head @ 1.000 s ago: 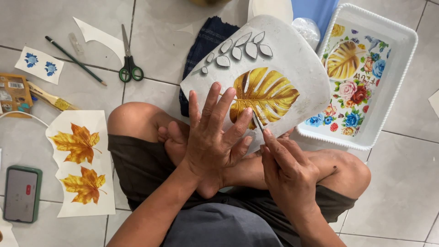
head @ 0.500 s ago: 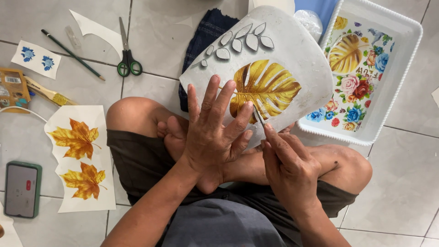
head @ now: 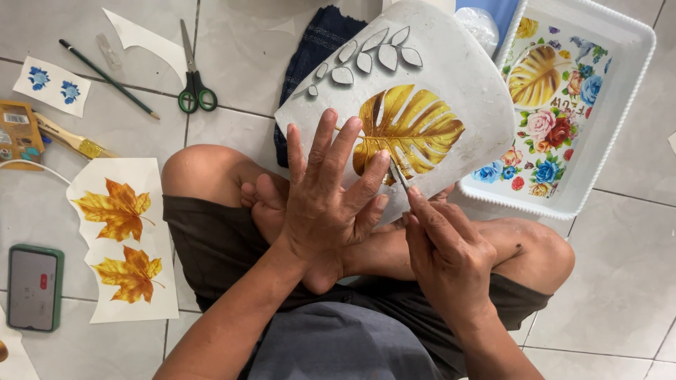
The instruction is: The person sits on the floor and uses a craft knife to carve a monstera leaf design into a white cylindrical object. They carefully trace the leaf's veins and edges, occasionally rotating the object to access different angles.
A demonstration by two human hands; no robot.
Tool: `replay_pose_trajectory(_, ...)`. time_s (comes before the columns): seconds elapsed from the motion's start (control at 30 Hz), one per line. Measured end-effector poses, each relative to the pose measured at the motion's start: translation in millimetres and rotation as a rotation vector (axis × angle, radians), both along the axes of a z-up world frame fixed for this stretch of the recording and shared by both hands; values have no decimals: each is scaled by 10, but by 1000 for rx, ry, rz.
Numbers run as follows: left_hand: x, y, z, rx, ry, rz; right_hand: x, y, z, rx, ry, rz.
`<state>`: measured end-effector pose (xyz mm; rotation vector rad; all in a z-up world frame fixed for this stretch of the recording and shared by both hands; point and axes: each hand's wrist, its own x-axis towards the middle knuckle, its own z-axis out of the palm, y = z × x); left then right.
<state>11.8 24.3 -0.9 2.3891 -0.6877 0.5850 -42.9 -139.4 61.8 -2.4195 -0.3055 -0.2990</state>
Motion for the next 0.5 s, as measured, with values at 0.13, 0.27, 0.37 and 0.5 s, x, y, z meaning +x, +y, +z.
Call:
replay_pose_trajectory(0.13, 1, -2, -3, -15, -4, 3, 1, -2, -1, -9, 0, 1)
replay_pose_trajectory(0.27, 1, -11, 7, -21, -4, 14, 1, -12, -3, 14, 5, 13)
replay_pose_trajectory(0.37, -1, -8, 7, -12, 3, 14, -7, -24, -25, -1, -11, 10)
replay_pose_trajectory(0.5, -6, -5, 17, -18, 11, 8, -3, -17, -2, 11, 8, 10)
